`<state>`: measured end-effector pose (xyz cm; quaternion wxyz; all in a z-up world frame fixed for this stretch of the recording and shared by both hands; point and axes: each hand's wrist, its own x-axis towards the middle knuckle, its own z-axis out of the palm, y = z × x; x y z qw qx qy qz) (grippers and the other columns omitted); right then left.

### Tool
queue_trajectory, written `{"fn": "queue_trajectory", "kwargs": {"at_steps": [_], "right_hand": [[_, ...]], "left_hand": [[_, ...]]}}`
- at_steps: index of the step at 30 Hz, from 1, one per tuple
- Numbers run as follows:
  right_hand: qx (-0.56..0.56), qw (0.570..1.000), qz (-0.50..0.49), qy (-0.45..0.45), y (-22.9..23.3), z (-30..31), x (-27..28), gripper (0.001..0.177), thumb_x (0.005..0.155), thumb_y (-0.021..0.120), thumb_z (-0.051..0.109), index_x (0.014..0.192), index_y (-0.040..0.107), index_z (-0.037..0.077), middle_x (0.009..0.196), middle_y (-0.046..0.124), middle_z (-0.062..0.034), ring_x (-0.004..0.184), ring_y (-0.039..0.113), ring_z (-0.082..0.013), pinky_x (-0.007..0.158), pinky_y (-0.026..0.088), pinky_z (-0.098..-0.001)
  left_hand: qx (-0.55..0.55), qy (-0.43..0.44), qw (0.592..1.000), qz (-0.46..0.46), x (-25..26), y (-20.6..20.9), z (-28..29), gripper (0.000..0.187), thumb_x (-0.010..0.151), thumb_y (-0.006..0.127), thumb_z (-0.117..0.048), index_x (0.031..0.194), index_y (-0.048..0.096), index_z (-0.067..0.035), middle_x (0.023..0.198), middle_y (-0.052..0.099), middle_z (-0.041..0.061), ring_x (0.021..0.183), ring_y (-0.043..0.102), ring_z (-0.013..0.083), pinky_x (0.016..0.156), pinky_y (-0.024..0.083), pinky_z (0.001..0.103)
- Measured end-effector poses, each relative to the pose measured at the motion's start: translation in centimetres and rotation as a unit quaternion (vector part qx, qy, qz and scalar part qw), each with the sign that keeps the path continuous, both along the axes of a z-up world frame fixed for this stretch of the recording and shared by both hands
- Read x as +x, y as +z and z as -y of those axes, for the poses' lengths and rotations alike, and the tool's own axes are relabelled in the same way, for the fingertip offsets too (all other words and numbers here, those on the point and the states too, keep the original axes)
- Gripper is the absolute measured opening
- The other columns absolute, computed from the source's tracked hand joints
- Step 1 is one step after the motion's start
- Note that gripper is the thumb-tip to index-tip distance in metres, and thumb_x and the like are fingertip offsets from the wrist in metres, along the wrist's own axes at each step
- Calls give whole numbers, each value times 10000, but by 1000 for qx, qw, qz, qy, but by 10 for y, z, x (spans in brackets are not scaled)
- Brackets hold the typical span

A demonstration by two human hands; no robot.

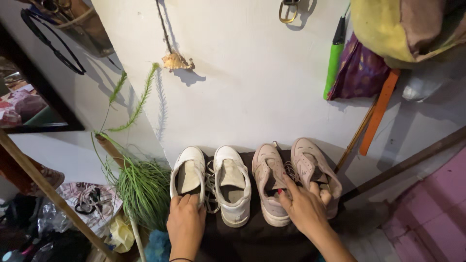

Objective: The person unlaces a white sneaker, removes the laces, and places the shoe down. Then they pick up a pink sneaker, remove its laces, and begin re-lacing it by threading the laces through the eyelets.

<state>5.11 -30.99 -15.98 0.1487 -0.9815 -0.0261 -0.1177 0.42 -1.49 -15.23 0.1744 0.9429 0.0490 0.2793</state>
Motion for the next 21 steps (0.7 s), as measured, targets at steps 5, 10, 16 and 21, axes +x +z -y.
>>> {"fn": "queue_trajectory", "kwargs": {"at_steps": [5, 10, 16, 21], "right_hand": [[17, 1000, 10, 18, -3, 2, 4, 587, 924, 500, 470, 1463, 538, 239, 1012, 780, -30, 1069, 546, -280, 975, 281, -497], [-5, 1000, -24, 0, -2, 1, 3, 589, 923, 481, 481, 1464, 512, 252, 997, 778, -3, 1050, 538, -242, 988, 259, -521], [-13, 1000, -13, 6, 2, -1, 0, 628, 917, 496, 504, 1494, 519, 256, 957, 774, -24, 1065, 537, -253, 996, 255, -528], [-23, 999, 14, 28, -4, 3, 2, 670, 922, 523, 533, 1508, 490, 209, 1023, 758, -46, 1157, 521, -294, 1069, 213, -554]], "left_hand": [[-2, 14, 999, -29, 1, -2, 0, 159, 768, 761, -185, 885, 690, -105, 931, 682, 40, 990, 611, 297, 775, 560, 438], [-3, 2, 1000, 5, 2, -4, 0, 198, 733, 766, -174, 904, 700, -97, 930, 682, 51, 999, 612, 308, 771, 559, 446], [-7, 5, 1000, -12, 3, -2, 0, 220, 744, 766, -166, 951, 708, -116, 932, 680, 43, 1010, 613, 308, 773, 562, 445], [9, 5, 1000, -11, 5, -7, 0, 183, 730, 773, -154, 889, 698, -104, 946, 677, 37, 1019, 611, 311, 779, 570, 440]]}}
